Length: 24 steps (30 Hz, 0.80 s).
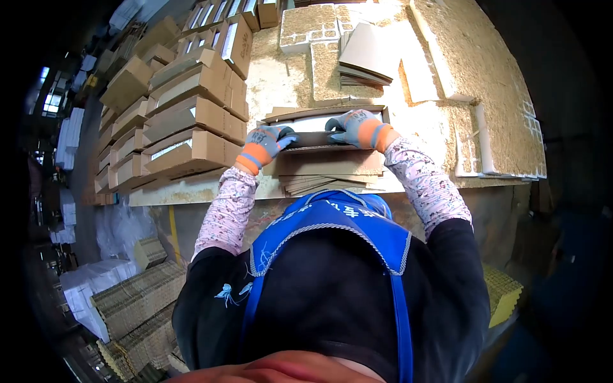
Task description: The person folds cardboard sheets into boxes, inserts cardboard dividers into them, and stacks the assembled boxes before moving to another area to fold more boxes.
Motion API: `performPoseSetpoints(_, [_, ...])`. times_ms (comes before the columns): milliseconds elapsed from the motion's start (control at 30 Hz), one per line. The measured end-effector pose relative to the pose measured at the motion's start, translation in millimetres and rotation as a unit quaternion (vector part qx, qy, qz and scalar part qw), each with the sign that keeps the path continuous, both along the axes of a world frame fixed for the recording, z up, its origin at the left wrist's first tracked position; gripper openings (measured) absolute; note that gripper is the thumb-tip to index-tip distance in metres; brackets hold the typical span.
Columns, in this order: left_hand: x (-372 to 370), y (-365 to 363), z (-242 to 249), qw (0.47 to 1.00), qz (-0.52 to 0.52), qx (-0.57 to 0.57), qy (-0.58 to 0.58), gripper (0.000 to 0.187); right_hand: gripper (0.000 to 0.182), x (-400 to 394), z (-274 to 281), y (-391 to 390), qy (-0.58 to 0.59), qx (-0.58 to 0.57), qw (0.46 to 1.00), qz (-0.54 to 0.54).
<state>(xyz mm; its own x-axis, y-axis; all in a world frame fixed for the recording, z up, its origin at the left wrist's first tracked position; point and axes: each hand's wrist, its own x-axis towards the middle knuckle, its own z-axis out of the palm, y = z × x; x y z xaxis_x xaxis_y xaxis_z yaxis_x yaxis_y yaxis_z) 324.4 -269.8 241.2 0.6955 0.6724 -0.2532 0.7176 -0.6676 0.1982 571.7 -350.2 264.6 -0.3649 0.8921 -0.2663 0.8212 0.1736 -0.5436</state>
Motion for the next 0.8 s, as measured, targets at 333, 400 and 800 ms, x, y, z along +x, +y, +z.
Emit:
performPoseSetpoints(333, [59.1,12.6,-13.3,0.903,-0.215,0.358,-0.1,0.026,0.041,24.7,-25.4,25.4,-0.186,0.031,0.962,-0.198])
performPoseSetpoints(400, [63.7,17.8,-20.5,0.955,-0.203,0.207,-0.07,0.028,0.037,19.2,-26.0,20.2,-0.204,0.039,0.956,-0.205])
performPoseSetpoints(800, [84.7,50.8,-30.9,0.98,-0.044,-0.194,0.028,0.035,0.043,6.0,-0.8,27.3,-0.066,-0.14,0.985,-0.077])
